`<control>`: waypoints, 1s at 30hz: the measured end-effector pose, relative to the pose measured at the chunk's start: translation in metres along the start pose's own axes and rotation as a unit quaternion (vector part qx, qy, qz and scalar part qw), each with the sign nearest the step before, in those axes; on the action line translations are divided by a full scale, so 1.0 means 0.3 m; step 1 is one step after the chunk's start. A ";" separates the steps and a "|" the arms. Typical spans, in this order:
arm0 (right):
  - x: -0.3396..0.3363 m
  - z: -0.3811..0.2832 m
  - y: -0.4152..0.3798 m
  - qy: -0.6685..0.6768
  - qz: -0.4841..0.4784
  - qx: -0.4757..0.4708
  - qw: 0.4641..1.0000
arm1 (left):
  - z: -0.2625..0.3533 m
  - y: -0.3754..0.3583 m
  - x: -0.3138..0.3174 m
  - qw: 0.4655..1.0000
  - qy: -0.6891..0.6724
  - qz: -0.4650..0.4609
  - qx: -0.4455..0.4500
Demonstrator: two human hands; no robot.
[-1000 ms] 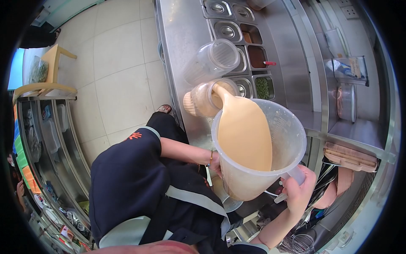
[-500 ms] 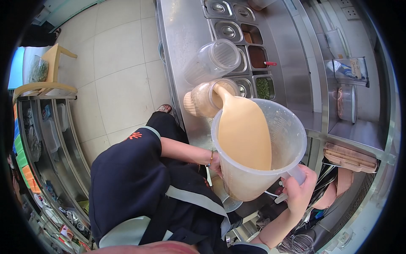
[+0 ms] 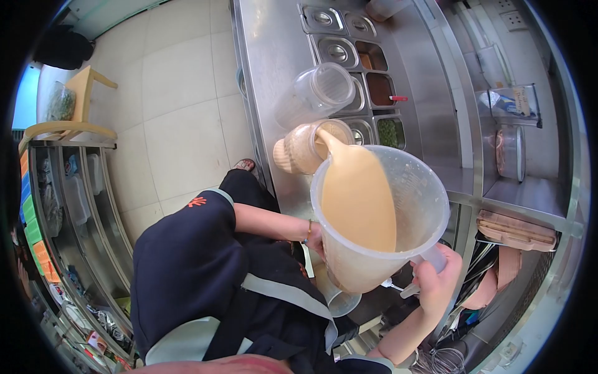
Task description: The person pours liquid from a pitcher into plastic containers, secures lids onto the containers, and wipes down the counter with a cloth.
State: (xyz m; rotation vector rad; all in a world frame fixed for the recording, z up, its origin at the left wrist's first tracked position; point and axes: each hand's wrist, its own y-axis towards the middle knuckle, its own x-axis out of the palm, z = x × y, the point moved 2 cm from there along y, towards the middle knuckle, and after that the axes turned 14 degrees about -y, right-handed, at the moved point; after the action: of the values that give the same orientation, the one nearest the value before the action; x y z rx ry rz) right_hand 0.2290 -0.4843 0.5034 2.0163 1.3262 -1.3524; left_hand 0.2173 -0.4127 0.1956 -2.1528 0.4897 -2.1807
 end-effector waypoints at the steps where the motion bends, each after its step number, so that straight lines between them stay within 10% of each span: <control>1: -0.004 0.008 0.003 0.004 -0.020 -0.003 1.000 | 0.007 -0.017 -0.001 1.000 0.007 0.007 0.005; 11: 0.054 0.130 -0.050 0.113 0.015 0.009 0.993 | 0.045 0.020 -0.166 0.997 0.023 0.067 -0.036; 19: 0.197 0.288 -0.188 0.255 0.152 0.010 0.955 | 0.174 -0.367 0.131 0.971 0.144 0.188 0.027; 27: 0.455 0.460 -0.464 0.038 0.336 0.042 0.940 | 0.194 -0.275 -0.119 0.981 0.190 0.028 0.019; 30: 0.522 0.279 -0.527 0.226 0.388 0.110 0.887 | 0.204 -0.322 -0.140 0.982 0.183 0.010 -0.044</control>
State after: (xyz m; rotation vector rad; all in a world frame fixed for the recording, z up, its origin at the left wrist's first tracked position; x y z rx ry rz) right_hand 0.0661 -0.3901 0.3582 2.6946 0.3686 -0.6932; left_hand 0.2974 -0.3227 0.1780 -1.7705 0.6301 -2.5993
